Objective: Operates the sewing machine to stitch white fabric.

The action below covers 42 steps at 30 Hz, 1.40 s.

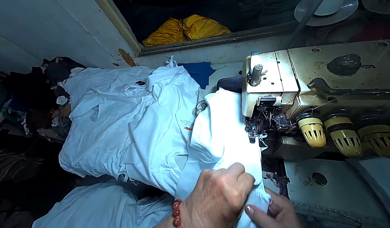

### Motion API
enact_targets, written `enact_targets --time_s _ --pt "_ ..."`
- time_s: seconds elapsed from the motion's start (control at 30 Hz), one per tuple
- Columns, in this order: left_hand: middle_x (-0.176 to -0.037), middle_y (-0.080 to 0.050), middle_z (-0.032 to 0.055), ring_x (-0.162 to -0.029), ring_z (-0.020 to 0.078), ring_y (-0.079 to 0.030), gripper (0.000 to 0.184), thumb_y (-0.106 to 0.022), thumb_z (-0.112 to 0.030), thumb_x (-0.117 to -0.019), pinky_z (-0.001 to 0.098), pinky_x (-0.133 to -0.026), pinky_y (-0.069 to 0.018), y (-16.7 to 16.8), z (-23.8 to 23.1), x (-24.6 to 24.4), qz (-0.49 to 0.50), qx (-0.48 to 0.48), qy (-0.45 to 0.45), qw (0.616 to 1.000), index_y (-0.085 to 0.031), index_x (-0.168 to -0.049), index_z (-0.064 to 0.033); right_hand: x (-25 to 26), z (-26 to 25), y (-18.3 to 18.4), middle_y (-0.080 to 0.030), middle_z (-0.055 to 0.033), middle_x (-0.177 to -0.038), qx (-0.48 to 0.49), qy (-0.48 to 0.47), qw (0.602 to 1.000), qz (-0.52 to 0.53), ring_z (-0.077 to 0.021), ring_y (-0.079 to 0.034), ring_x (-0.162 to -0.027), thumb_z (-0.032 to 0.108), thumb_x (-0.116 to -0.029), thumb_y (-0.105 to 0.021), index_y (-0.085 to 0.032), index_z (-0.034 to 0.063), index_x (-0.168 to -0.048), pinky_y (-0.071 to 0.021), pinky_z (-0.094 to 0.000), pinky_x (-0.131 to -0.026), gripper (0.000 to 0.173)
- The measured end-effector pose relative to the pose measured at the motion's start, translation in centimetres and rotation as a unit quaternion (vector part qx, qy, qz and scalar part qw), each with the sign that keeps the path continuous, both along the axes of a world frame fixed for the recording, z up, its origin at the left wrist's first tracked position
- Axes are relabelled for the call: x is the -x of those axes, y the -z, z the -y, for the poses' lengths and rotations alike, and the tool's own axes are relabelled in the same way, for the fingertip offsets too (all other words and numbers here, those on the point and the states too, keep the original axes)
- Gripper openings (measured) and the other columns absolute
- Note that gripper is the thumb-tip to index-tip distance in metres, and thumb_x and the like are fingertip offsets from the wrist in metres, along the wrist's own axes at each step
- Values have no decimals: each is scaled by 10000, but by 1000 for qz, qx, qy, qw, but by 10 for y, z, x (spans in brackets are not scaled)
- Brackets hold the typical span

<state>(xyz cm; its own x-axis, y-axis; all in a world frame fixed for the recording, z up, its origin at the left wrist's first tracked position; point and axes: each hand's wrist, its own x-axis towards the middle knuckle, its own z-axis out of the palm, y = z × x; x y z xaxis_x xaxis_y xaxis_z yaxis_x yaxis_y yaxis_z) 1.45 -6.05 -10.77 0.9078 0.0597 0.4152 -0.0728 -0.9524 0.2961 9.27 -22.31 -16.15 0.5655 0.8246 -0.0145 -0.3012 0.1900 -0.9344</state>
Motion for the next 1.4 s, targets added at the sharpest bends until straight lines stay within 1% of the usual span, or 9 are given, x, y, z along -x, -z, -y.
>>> enact_targets --time_s 0.27,0.43,0.9,1.07,1.17,1.23,1.27,1.3,1.4 --pt "-718 -610 -1 -541 91 -566 142 -638 -114 -920 225 -424 -419 -5 -12 -30 22 -41 -67 997 -770 -870 -94 -12 -38 -6 -738 77 -765 -39 72 996 -37 5 -693 -677 -104 -867 -602 -700 117 -898 -589 -187 -634 244" --pt "-727 -617 1 -542 90 -570 151 -630 -111 -929 222 -419 -414 -3 -11 -31 23 -48 -81 995 -775 -891 -95 -6 -42 -7 -727 85 -772 -27 75 996 -29 17 -681 -694 -103 -888 -603 -697 105 -890 -584 -184 -656 228" --pt "-584 -512 7 -452 127 -544 212 -683 -167 -856 264 -365 -394 -12 4 -65 8 -103 -116 988 -635 -667 -82 -6 -49 -6 -722 115 -807 -42 107 993 -8 45 -674 -781 -84 -902 -550 -697 139 -846 -573 -177 -744 273" --pt "-776 -681 7 -674 126 -647 211 -584 -176 -974 283 -578 -527 -13 -8 -4 -5 5 -47 999 -756 -1052 -81 -10 -52 8 -688 72 -760 -62 80 995 19 16 -655 -708 27 -1000 -527 -704 85 -874 -566 -178 -667 225" --pt "-744 -670 -22 -539 86 -563 401 -557 -224 -873 280 -481 -485 3 -24 54 -58 5 -163 985 -710 -1205 -60 -11 -54 8 -700 41 -746 -48 81 995 30 -7 -677 -697 44 -1000 -529 -710 68 -863 -578 -187 -656 228" --pt "-691 -660 43 -516 233 -612 481 -643 -257 -857 468 -484 -516 21 -30 87 -205 48 -248 946 -673 -1280 -30 -10 -55 8 -693 39 -735 -39 82 995 32 -9 -671 -688 46 -1001 -526 -703 74 -846 -571 -185 -648 237" --pt "-752 -696 132 -635 352 -679 451 -672 -236 -918 593 -603 -542 29 -31 99 -282 97 -275 914 -651 -1303 -3 -11 -55 8 -692 40 -730 -35 82 995 38 -7 -668 -684 49 -999 -529 -705 75 -841 -568 -182 -644 239" --pt "-785 -700 176 -710 399 -698 370 -653 -189 -952 633 -673 -541 43 -32 110 -302 121 -292 899 -660 -1261 13 -12 -55 9 -682 55 -717 -29 85 994 58 9 -654 -668 53 -995 -531 -699 84 -828 -552 -165 -629 238" --pt "-710 -693 145 -619 293 -702 183 -569 -65 -894 496 -581 -578 70 -42 135 -90 52 -316 943 -721 -941 24 -15 -47 11 -677 84 -724 -38 98 979 174 66 -629 -670 88 -959 -578 -702 78 -827 -530 -118 -622 181"
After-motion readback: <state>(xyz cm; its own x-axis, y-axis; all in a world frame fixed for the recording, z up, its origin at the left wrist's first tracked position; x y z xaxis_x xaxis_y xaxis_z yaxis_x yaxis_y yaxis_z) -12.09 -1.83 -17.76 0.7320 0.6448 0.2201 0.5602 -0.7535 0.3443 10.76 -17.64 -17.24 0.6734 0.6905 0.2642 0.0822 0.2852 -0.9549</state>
